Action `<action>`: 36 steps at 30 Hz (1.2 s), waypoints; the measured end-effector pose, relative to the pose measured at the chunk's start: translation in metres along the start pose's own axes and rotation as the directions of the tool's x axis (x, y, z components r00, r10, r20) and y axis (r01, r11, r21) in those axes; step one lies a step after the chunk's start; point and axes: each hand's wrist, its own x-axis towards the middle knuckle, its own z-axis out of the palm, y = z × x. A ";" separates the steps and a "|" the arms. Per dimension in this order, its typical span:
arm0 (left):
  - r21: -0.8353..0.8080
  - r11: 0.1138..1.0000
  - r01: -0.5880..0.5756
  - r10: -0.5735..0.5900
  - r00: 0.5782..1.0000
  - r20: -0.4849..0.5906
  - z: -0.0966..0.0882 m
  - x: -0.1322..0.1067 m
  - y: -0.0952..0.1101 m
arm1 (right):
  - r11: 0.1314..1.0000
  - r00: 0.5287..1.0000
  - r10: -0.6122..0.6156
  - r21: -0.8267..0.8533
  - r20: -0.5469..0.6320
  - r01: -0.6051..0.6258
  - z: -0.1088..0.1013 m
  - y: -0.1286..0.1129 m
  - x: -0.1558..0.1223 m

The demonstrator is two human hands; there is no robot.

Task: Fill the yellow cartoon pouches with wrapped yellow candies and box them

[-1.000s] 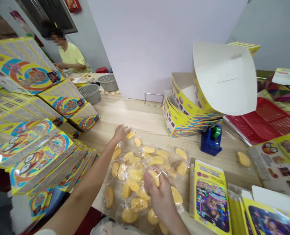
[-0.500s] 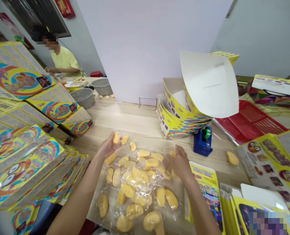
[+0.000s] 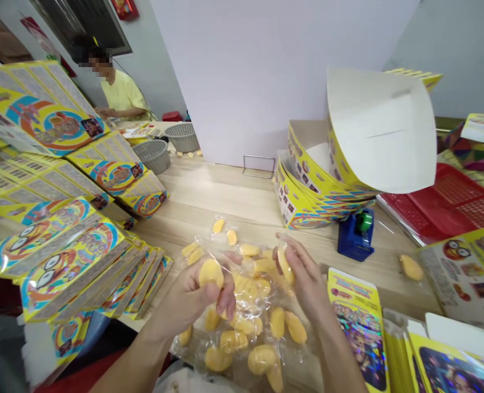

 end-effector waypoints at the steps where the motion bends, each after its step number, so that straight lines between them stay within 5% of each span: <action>1: 0.035 0.999 0.016 -0.015 1.000 -0.021 0.002 -0.001 -0.001 | 0.997 0.999 0.003 0.075 0.042 -0.006 0.005 -0.013 -0.010; 7: 0.259 0.966 -0.010 0.065 0.976 -0.206 0.006 -0.011 -0.008 | 0.989 0.987 -0.139 -0.038 0.076 0.142 0.026 -0.063 -0.043; 11: 0.399 0.916 -0.035 0.170 0.936 -0.308 -0.001 -0.017 -0.017 | 0.984 0.984 -0.178 -0.007 0.028 0.178 0.032 -0.055 -0.048; 16: 0.504 0.859 0.093 0.078 0.948 -0.308 -0.009 -0.024 -0.030 | 0.989 0.995 -0.094 -0.117 -0.019 0.092 0.030 -0.031 -0.057; 20: 0.750 0.652 0.106 -0.004 0.991 -0.137 -0.021 -0.021 -0.029 | 0.971 0.972 0.005 -0.235 0.234 0.051 0.021 -0.020 -0.056; 23: 0.835 0.550 -0.006 -0.024 0.999 0.023 -0.050 0.003 -0.029 | 0.965 0.872 0.013 -0.234 0.489 0.117 0.011 -0.014 -0.042; 25: 0.837 0.536 0.110 0.025 0.989 -0.146 -0.077 0.031 -0.035 | 0.961 0.834 -0.050 -0.201 0.549 0.190 0.006 -0.008 -0.027; 26: 0.814 0.513 0.272 0.095 0.925 -0.368 -0.091 0.048 -0.040 | 0.950 0.849 -0.076 -0.220 0.523 0.220 0.006 -0.003 -0.017; 29: 0.741 0.491 0.459 0.179 0.779 -0.601 -0.124 0.093 -0.058 | 0.882 0.930 -0.103 -0.400 0.353 0.249 0.017 0.014 0.015; 32: 0.695 0.529 0.487 0.178 0.738 -0.651 -0.141 0.118 -0.071 | 0.820 0.936 -0.074 -0.514 0.345 0.254 0.042 0.028 0.045; 36: 0.640 0.668 0.380 0.154 0.771 -0.618 -0.142 0.119 -0.068 | 0.762 0.907 0.021 -0.594 0.421 0.258 0.087 0.032 0.070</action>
